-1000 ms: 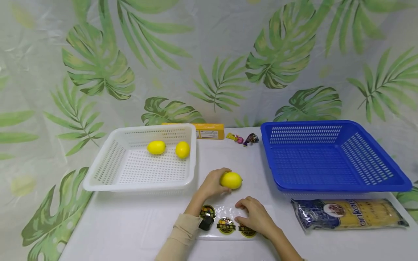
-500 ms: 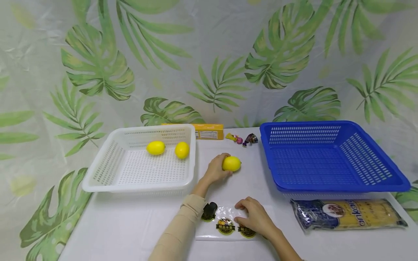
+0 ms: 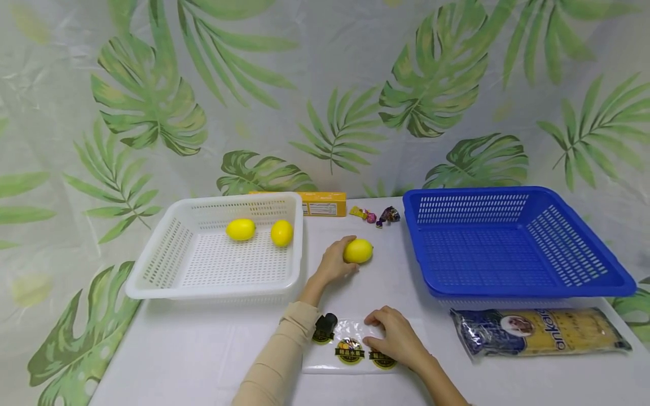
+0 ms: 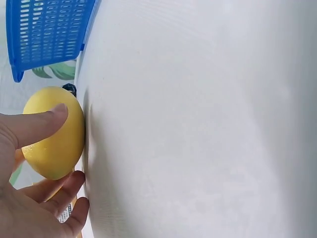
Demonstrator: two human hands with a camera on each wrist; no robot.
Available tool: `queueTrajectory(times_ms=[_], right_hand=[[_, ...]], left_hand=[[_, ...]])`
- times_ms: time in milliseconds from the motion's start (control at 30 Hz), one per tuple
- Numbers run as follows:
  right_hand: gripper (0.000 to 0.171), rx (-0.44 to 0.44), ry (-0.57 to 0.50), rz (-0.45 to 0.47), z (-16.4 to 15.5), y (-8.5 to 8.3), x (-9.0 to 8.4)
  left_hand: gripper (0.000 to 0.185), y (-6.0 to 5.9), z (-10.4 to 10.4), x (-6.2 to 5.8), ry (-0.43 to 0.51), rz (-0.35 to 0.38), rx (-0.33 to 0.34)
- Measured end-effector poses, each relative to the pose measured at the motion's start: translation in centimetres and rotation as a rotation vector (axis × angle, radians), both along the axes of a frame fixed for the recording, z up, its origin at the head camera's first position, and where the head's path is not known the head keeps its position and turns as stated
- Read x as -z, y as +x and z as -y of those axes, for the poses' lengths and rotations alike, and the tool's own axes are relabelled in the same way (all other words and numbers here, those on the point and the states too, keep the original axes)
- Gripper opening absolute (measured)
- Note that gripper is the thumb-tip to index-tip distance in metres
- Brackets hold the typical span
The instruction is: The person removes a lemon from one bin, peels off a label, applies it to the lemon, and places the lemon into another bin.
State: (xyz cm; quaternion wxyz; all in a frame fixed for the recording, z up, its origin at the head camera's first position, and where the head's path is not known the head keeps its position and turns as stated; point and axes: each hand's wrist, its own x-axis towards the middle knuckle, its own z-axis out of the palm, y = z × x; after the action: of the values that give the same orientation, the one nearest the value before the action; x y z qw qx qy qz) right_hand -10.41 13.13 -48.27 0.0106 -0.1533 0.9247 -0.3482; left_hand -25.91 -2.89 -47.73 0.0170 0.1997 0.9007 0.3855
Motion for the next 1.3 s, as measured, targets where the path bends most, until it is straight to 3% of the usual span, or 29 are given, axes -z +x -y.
queueTrajectory(times_ms=[167, 300, 433, 600, 700, 867, 1033, 1300], right_hand=[[0.027, -0.006, 0.003, -0.014, 0.0, -0.1, 0.1], [0.027, -0.011, 0.001, -0.009, 0.0, -0.2, 0.0], [0.028, -0.014, -0.001, 0.016, 0.1, -0.2, -0.1], [0.029, -0.008, 0.019, 0.034, 0.2, -0.1, -0.2], [0.03, -0.007, 0.032, 0.033, 0.3, -0.1, -0.2], [0.03, -0.004, 0.04, 0.022, 0.3, 0.0, -0.3], [0.031, 0.001, 0.03, -0.008, 0.1, 0.2, -0.3], [0.031, -0.011, 0.019, -0.029, 0.1, 0.1, 0.0]], left_hand=[[0.073, 0.0, 0.0, -0.1, 0.0, 0.007, -0.026], [0.077, 0.9, 0.3, -0.7, 0.027, 0.003, -0.086], [0.071, 3.3, 1.3, -1.6, 0.066, -0.024, -0.113], [0.056, 7.2, 3.4, -2.6, 0.067, -0.047, -0.02], [0.05, 9.3, 4.6, -2.8, -0.001, -0.04, 0.025], [0.053, 11.9, 5.9, -1.9, -0.188, -0.024, -0.001], [0.055, 12.8, 6.3, -0.8, -0.228, -0.043, -0.038], [0.029, 13.1, 6.5, -0.1, -0.196, -0.066, -0.076]])
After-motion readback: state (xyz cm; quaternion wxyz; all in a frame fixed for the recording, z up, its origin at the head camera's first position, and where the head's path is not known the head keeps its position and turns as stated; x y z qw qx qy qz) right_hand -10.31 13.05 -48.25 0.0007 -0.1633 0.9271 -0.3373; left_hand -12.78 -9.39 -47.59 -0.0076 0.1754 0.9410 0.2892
